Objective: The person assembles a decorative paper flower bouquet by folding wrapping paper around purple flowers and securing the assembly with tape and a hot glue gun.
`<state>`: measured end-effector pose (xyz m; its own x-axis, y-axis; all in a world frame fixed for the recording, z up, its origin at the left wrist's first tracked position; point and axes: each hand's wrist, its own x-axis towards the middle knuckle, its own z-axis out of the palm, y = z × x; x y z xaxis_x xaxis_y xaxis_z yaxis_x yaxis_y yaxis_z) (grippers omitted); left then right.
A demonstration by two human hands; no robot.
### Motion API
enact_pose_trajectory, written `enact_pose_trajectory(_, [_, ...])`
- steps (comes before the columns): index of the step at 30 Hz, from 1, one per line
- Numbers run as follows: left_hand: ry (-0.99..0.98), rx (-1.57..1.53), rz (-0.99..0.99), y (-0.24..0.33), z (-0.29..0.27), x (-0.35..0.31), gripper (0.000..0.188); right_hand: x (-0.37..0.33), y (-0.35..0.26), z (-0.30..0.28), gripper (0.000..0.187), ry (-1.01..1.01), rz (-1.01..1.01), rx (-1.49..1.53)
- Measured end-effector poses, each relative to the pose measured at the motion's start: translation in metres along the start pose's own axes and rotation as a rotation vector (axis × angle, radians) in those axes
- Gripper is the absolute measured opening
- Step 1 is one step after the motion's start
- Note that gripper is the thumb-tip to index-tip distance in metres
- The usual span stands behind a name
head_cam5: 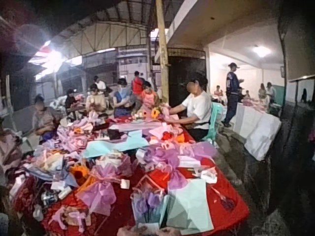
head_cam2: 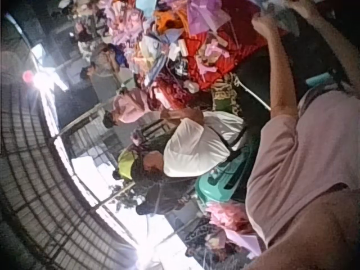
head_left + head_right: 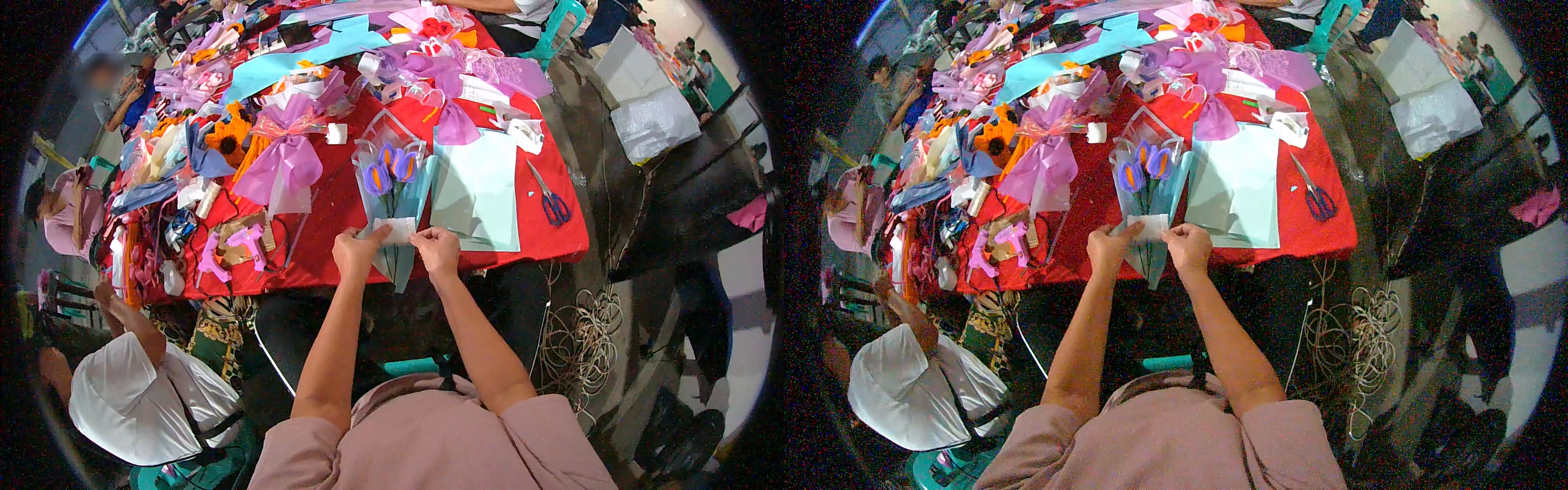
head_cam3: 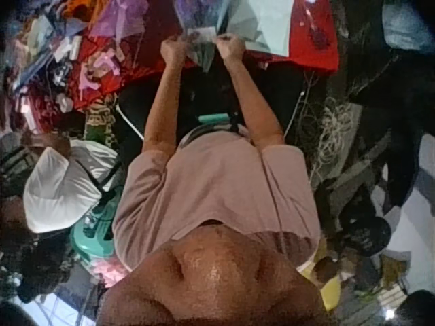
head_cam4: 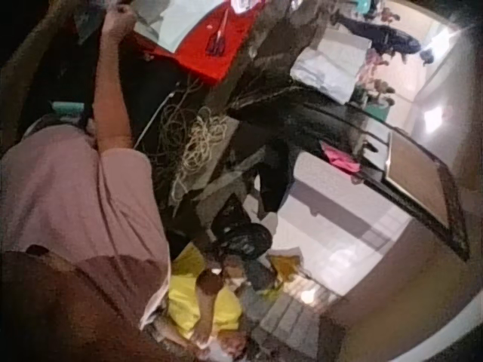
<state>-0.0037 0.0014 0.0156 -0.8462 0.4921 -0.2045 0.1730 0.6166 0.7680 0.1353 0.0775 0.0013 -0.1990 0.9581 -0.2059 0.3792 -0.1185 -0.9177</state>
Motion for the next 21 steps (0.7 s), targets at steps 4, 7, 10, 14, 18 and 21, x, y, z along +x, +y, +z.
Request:
enact_pose_trajectory(4, [-0.022,-0.037,-0.016,0.008,-0.003,-0.007,0.058,0.002,0.005,0.002,0.014,0.031,-0.028,0.006])
enact_pose_trajectory(7, [-0.026,-0.026,-0.03,0.004,-0.004,-0.005,0.056,-0.001,0.001,0.005,0.014,0.037,-0.037,0.002])
enact_pose_trajectory(10, [-0.036,-0.024,-0.048,0.004,-0.004,-0.004,0.054,0.0,-0.001,0.005,0.014,0.037,-0.023,-0.016])
enact_pose_trajectory(14, [-0.04,-0.035,-0.037,0.004,-0.002,-0.004,0.052,0.004,0.002,0.005,0.014,0.037,-0.059,-0.058])
enact_pose_trajectory(18, [-0.039,-0.047,-0.053,0.003,-0.001,-0.002,0.051,0.005,0.004,0.007,0.015,0.045,-0.018,-0.041])
enact_pose_trajectory(21, [-0.018,-0.037,-0.044,0.0,0.002,-0.002,0.051,0.006,0.006,0.008,0.014,0.059,-0.016,-0.028])
